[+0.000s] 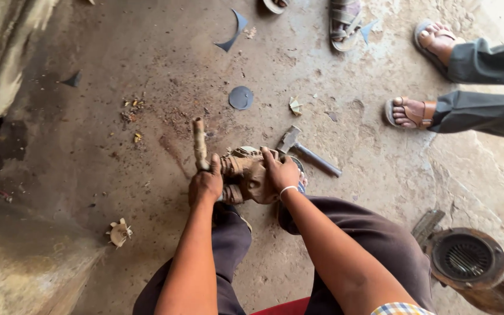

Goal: The person disassembles a small electric motor using a wrench, hammer, and chisel. They remove bolts, strike components to separate parts, and handle the motor housing and internal components on the floor.

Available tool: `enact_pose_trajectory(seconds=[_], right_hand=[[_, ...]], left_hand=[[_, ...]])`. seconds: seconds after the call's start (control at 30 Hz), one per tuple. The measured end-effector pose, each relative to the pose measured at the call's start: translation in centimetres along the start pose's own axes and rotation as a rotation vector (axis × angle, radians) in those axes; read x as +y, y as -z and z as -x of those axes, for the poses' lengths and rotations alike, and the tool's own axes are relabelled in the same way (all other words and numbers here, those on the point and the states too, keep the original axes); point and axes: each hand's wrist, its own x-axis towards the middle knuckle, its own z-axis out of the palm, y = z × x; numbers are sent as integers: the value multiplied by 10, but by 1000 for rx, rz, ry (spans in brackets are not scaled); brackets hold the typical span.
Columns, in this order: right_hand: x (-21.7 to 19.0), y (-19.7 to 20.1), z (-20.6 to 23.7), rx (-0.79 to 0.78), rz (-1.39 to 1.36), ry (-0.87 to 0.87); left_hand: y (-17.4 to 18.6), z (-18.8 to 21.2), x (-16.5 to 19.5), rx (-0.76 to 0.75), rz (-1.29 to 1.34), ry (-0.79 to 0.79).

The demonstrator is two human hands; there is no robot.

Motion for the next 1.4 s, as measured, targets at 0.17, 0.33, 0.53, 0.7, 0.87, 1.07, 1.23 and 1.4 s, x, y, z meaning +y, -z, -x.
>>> enact_pose_trajectory(seconds=[0.17,0.33,0.53,0.7,0.87,1.07,1.23,1.4], right_hand=[[4,2,-12,-387,-838,-514],[4,-10,-13,-623,-748,-526],[12,-31,-28,-250,-451,-170],[7,-39,-27,-187,-774,-96],[-8,-35,0,-118,-100,125],[-11,-31,6,-186,60,-3],[-1,-21,-5,-261,142,37],[7,-16,6,-618,-485,-334]], left_hand=[[10,4,-3,55,78,51],[12,-6,-16,67,135,126],[0,-36,-44,116,98,68],[-5,-48,-50,165,128,101],[-3,-44,-38,97,154,144],[1,-45,-32,68,96,22],[-4,-51,-29,202,1126,-280],[-2,-55,-18,-48,1546,-275]])
